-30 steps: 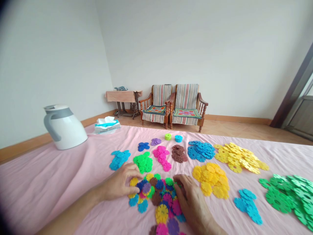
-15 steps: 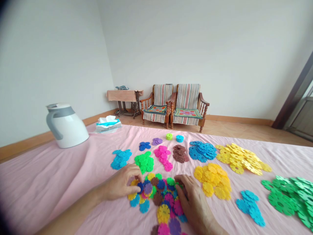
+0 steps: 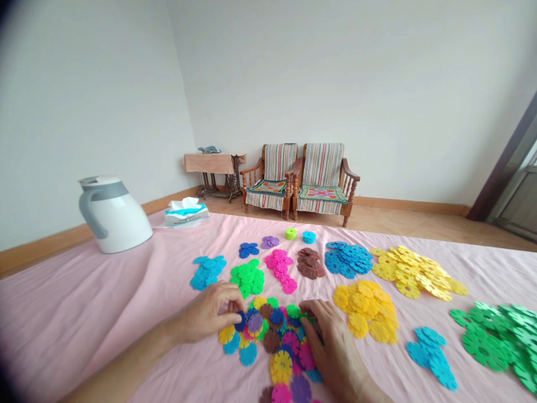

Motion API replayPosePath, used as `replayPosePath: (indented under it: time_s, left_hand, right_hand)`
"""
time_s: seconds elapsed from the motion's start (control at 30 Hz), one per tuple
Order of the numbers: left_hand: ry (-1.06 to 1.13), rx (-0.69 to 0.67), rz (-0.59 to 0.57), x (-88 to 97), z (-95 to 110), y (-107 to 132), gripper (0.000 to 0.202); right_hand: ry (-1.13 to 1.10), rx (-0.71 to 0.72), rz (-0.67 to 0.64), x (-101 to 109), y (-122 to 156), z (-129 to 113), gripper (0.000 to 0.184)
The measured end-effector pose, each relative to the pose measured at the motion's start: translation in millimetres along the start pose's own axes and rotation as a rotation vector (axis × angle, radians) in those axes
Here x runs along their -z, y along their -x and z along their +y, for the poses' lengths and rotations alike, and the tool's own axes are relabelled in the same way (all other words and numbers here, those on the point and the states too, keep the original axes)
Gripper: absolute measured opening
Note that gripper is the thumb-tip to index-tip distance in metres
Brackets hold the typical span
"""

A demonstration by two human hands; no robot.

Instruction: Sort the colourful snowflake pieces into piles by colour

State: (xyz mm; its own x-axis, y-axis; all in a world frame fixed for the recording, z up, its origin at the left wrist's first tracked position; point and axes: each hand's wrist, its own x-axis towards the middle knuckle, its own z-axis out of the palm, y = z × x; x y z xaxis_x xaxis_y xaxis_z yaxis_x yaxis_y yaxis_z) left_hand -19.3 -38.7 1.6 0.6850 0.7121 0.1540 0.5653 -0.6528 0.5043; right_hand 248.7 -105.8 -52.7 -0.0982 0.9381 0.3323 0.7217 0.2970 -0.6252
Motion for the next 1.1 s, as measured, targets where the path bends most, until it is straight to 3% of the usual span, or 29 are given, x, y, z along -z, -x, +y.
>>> replayPosePath:
  time_s: [1.1]
  left_hand:
    - [0.187, 0.124, 0.042, 2.7, 5.7, -0.6, 0.005]
  right_hand:
    - [0.025, 0.042, 0.02, 2.9, 0.4, -3.6, 0.021]
